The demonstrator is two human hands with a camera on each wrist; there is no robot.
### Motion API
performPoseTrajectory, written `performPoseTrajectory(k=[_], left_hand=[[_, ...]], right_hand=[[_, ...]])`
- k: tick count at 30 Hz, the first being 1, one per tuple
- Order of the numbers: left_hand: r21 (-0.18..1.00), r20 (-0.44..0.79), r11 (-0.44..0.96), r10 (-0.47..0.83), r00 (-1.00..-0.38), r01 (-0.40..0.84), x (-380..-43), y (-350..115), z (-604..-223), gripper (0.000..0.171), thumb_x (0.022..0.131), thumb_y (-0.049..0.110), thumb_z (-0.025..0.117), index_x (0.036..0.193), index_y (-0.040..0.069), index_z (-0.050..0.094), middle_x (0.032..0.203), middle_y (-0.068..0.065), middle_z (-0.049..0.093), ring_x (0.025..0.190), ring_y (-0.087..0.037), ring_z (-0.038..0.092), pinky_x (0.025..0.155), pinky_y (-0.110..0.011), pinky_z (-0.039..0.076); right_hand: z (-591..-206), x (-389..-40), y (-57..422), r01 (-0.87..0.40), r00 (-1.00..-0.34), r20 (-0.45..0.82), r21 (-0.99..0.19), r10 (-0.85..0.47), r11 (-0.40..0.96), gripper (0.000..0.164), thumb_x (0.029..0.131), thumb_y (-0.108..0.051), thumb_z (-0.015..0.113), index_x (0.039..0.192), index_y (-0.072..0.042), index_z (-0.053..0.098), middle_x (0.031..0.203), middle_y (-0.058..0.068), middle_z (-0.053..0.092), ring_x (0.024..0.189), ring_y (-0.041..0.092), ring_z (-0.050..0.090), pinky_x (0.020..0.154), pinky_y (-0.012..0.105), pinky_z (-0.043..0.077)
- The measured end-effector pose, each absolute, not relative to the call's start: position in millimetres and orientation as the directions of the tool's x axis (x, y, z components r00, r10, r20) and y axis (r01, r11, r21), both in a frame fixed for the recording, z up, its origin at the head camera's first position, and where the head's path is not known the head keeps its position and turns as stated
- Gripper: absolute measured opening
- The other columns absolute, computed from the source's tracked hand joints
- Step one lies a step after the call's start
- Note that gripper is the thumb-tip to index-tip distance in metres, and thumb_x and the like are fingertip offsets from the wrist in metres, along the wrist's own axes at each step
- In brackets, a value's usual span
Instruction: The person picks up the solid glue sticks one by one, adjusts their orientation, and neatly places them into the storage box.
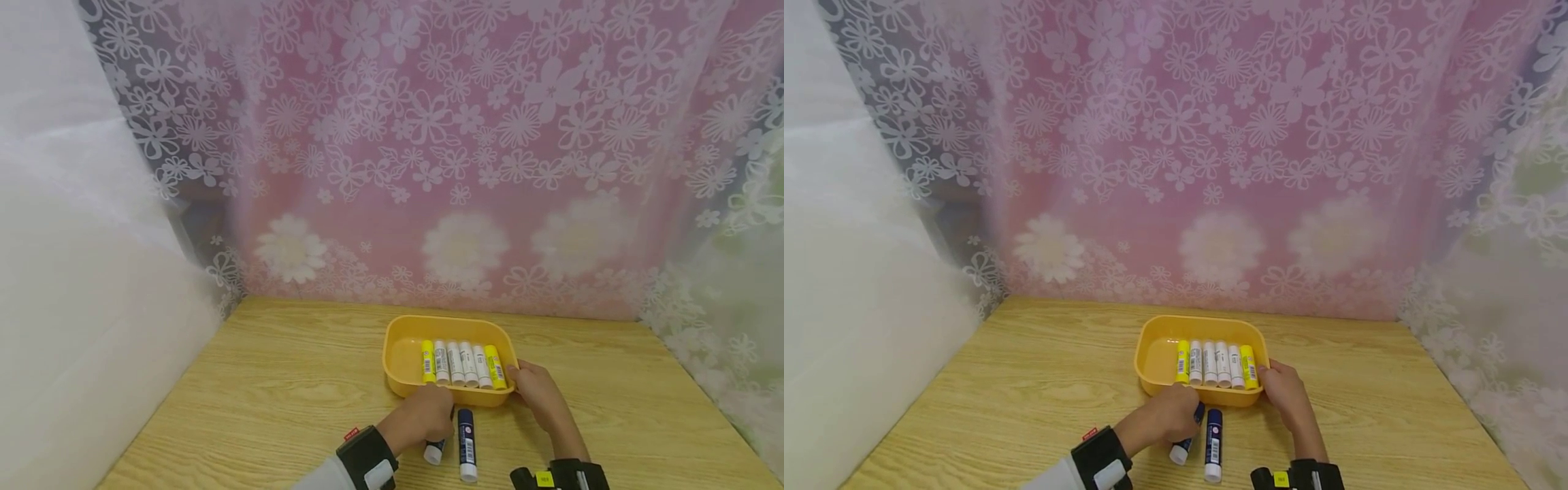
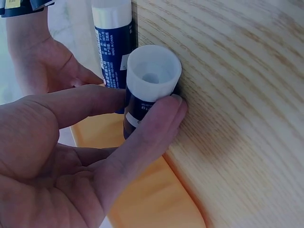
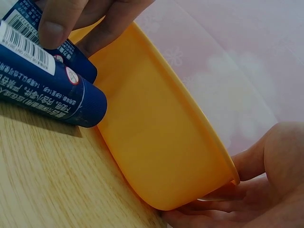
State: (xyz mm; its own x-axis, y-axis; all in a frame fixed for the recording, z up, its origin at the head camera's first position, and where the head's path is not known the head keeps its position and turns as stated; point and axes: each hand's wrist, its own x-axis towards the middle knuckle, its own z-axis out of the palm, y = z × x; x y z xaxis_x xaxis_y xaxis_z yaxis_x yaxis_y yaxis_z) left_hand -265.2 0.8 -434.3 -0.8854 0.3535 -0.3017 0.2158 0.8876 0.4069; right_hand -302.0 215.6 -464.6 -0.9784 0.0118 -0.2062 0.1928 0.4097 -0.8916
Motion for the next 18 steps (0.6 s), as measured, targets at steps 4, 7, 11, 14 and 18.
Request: performPoseTrajectory(k=[4, 7, 11, 14, 18], left_hand=[[0.402, -0.312, 0.891, 0.351, -0.883, 0.212, -266.2, 1.2, -433.9, 0.014, 0.09, 0.011, 0.073, 0.078, 0.006, 0.068, 0.066, -0.005, 0.059, 0.052, -0.016, 0.063, 0.041, -0.022, 0.045], [0.408, -0.309, 0.888, 0.351, -0.884, 0.21, -265.7, 0.3, -434.7, 0.016, 0.09, 0.01, 0.073, 0.075, 0.006, 0.066, 0.064, -0.004, 0.058, 0.049, -0.015, 0.061, 0.04, -0.021, 0.043], [0.417, -0.291, 0.881, 0.364, -0.885, 0.225, -263.5, -1.5, -435.7, 0.018, 0.089, 0.009, 0.073, 0.073, 0.006, 0.065, 0.06, -0.004, 0.057, 0.044, -0.013, 0.057, 0.038, -0.021, 0.039], [0.417, -0.292, 0.882, 0.359, -0.887, 0.219, -263.2, -1.2, -436.3, 0.018, 0.089, 0.009, 0.074, 0.074, 0.006, 0.066, 0.06, -0.004, 0.057, 0.044, -0.013, 0.055, 0.038, -0.021, 0.039], [0.408, -0.3, 0.892, 0.334, -0.893, 0.197, -264.1, 1.0, -436.5, 0.017, 0.089, 0.011, 0.074, 0.075, 0.005, 0.067, 0.062, -0.005, 0.058, 0.045, -0.013, 0.057, 0.038, -0.021, 0.042]], right_hand=[[-464.1, -302.1, 215.8, 0.199, -0.977, -0.211, -0.888, 0.016, 0.416, 0.056, 0.107, -0.022, 0.034, 0.15, 0.014, 0.034, 0.143, 0.032, 0.05, 0.131, 0.043, 0.052, 0.108, 0.057, 0.046], [-464.2, -302.4, 215.1, 0.204, -0.976, -0.216, -0.886, 0.019, 0.417, 0.057, 0.107, -0.023, 0.034, 0.151, 0.014, 0.033, 0.144, 0.032, 0.049, 0.131, 0.043, 0.052, 0.108, 0.058, 0.046], [-464.8, -302.1, 213.5, 0.208, -0.975, -0.219, -0.883, 0.021, 0.421, 0.056, 0.107, -0.023, 0.034, 0.15, 0.014, 0.034, 0.144, 0.032, 0.049, 0.131, 0.043, 0.052, 0.108, 0.058, 0.046], [-464.7, -301.9, 213.3, 0.207, -0.975, -0.22, -0.881, 0.018, 0.425, 0.057, 0.107, -0.023, 0.034, 0.15, 0.014, 0.033, 0.144, 0.033, 0.049, 0.132, 0.044, 0.051, 0.108, 0.058, 0.045], [-463.0, -301.5, 213.9, 0.204, -0.976, -0.219, -0.884, 0.013, 0.421, 0.057, 0.108, -0.023, 0.033, 0.151, 0.014, 0.031, 0.145, 0.033, 0.047, 0.133, 0.045, 0.05, 0.109, 0.059, 0.045]])
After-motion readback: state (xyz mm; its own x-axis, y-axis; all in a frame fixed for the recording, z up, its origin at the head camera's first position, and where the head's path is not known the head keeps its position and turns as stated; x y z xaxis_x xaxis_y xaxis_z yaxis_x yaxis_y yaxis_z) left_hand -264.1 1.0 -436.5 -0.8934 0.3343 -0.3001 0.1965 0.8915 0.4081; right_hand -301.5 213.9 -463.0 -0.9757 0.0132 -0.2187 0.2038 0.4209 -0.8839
